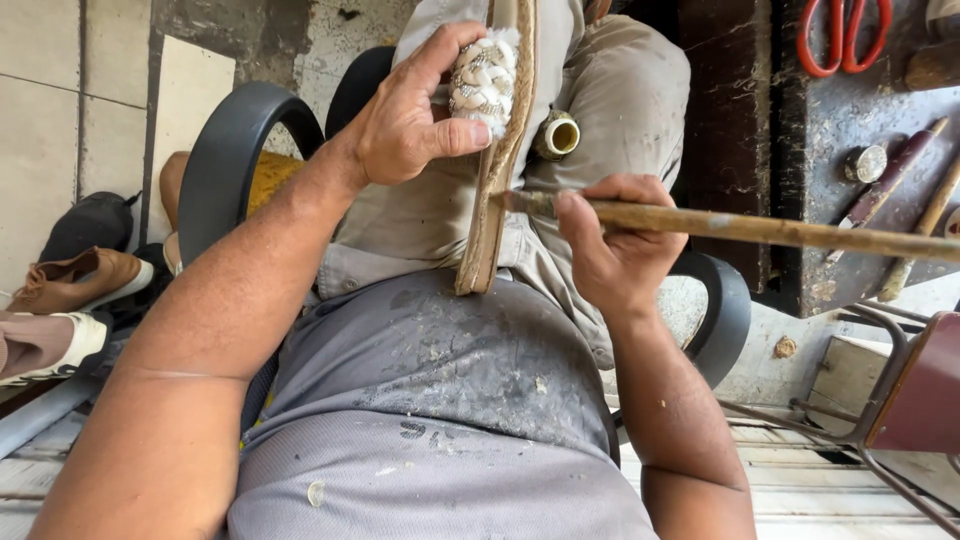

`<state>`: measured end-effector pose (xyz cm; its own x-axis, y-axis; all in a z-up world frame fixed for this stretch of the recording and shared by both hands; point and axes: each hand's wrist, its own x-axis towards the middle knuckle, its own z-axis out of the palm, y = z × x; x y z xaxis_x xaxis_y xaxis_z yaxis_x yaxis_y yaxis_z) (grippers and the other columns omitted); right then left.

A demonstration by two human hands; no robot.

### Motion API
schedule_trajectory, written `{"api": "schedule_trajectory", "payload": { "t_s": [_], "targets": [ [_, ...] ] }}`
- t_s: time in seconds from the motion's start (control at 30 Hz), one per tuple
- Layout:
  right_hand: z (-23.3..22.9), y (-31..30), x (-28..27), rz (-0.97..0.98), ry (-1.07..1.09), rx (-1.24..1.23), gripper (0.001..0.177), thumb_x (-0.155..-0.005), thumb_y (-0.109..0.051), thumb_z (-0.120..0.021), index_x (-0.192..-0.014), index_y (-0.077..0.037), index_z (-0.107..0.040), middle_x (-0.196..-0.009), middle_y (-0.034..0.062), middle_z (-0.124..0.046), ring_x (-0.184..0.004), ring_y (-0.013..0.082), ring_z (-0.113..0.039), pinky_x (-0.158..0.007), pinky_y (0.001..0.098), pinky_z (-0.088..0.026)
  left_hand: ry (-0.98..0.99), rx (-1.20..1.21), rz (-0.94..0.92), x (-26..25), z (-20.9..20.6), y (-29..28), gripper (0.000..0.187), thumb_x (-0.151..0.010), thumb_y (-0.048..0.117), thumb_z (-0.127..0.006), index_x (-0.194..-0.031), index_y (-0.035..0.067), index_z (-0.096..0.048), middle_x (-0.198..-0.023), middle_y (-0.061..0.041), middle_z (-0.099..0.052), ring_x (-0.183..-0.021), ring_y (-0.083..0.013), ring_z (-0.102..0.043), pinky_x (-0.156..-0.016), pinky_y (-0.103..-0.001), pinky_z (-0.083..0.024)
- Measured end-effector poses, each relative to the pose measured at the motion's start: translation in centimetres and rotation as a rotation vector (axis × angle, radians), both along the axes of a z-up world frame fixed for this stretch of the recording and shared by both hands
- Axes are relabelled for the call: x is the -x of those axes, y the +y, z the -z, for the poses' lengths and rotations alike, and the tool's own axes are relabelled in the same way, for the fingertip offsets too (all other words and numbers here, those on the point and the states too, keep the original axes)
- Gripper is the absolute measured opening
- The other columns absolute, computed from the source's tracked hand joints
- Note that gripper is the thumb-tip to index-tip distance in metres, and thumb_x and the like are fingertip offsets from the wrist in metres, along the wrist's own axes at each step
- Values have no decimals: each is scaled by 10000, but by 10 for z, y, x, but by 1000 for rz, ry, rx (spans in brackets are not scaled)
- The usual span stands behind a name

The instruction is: Applying a liquid coating to a shoe sole using a brush at a repair bench

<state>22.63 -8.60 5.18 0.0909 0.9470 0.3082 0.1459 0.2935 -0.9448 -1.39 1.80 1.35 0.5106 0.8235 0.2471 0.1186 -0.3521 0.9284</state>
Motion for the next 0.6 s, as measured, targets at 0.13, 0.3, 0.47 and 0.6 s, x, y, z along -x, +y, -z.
{"api": "schedule_trajectory", "payload": {
  "t_s": [0.13, 0.3, 0.47, 0.6],
  "targets": [
    [-4, 28, 8, 98, -153, -193, 218, -943, 4, -782, -988, -42, -574, -835, 109, -644, -701, 179, -646, -641, 274, -548, 28, 4, -8, 1, 2, 0, 707, -900, 466, -629, -1429, 68, -380, -1172, -100, -516, -994, -232, -466, -909, -392, -424],
    [-13, 51, 4, 143, -209, -341, 195, -948, -25, -778, -975, -49, -586, -889, 91, -608, -752, 193, -628, -684, 296, -543, 39, 35, -7, 0, 0, 2, 696, -893, 488, -612, -1416, 86, -393, -1090, -59, -497, -933, -208, -446, -858, -383, -410],
    [-20, 39, 7, 13, -300, -259, 225, -912, 5, -763, -843, -30, -552, -698, 90, -598, -577, 182, -522, -579, 330, -427, 33, 49, -10, 1, 5, -1, 728, -873, 476, -622, -1435, 84, -375, -1159, -92, -523, -978, -225, -468, -894, -390, -424],
    [-12, 71, 5, -11, -97, -296, 191, -1004, 10, -713, -988, -84, -548, -786, 73, -628, -623, 153, -630, -533, 255, -572, 47, 41, 9, 0, 2, 2, 722, -885, 537, -598, -1410, 90, -383, -1077, -53, -491, -925, -200, -440, -838, -386, -413]
  ]
}}
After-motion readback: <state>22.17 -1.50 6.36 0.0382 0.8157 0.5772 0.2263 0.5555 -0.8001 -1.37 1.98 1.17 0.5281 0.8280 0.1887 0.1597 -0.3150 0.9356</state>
